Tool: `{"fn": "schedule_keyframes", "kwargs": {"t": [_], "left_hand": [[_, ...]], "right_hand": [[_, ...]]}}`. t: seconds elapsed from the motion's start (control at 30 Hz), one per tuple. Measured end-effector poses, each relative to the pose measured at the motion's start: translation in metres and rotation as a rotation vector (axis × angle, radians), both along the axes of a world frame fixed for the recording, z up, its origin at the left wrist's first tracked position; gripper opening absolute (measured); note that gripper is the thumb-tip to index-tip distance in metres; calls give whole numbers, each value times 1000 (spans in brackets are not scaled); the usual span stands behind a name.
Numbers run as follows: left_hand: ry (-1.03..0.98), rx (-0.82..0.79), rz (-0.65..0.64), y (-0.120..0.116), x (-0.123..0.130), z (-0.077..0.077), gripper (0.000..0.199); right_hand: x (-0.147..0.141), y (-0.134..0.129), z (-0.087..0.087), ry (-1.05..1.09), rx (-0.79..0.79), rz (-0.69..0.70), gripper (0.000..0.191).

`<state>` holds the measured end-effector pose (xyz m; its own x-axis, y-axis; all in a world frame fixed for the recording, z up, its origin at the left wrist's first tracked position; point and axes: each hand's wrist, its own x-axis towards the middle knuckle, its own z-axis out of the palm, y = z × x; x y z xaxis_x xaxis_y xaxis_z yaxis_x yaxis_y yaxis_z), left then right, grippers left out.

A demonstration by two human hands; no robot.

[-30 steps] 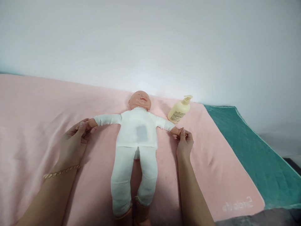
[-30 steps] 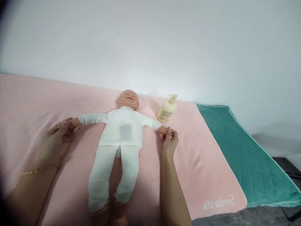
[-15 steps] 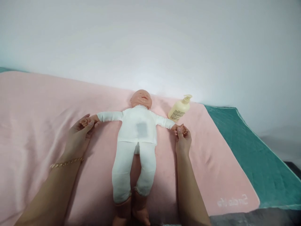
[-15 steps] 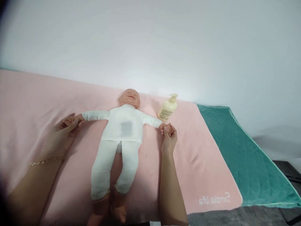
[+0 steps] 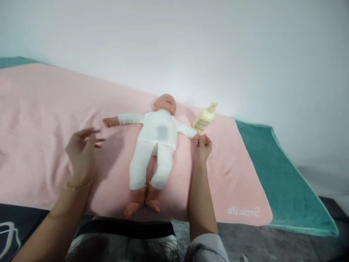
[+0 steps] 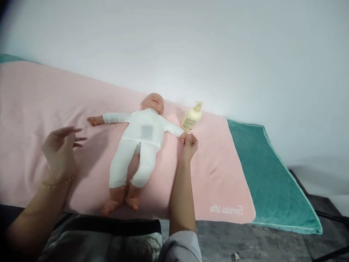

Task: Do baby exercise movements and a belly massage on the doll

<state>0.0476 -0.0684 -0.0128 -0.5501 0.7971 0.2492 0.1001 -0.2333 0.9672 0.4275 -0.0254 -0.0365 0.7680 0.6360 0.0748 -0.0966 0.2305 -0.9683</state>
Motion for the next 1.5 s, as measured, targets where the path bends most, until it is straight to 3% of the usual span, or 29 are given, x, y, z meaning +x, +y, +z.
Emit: {"fn": "schedule_keyframes", "kwargs": {"t": [0.1,0.2,0.3,0.4,0.5,0.6,0.7,0.87,1.03,1.17,1.3,1.4,1.5], "left_hand": [[187,-174,-108,-72,19,-12,19],[200,-213,-261,-132,30,-33,17],[336,-183,-383,-165,32,-53,22],[462,-128,-487,-177,34,-67,42],[529,-77,-503,-180,39,-76,60],[475,-168,-439,-180,45,-79,52],[240,-290,-387,-180,50,-76,43],[-247,-299,-397,-182,63,-70,56],[-286,-125,-233,-182,69,-62,40],[-108,27,-266,-166,58,-46,34],[-25,59,-349,-142,50,-23,32],[-9,63,-380,-121,52,-3,26],[-37,47,-407,-97,60,16,23]], "right_hand": [[0,0,-1,-12,-1,8,63],[1,1,-2,-30,-7,15,61],[3,3,-4,-31,-3,14,59],[4,6,-7,-26,12,11,57],[5,7,-9,-32,26,10,56],[5,6,-10,-47,34,17,55],[5,5,-10,-59,34,20,56],[3,4,-7,-58,23,17,57],[3,7,-2,-40,-1,21,51],[7,14,15,-55,-29,74,53],[1,26,50,-146,2,153,54],[-17,32,74,-303,91,283,46],[-41,26,82,-550,163,430,39]]}}
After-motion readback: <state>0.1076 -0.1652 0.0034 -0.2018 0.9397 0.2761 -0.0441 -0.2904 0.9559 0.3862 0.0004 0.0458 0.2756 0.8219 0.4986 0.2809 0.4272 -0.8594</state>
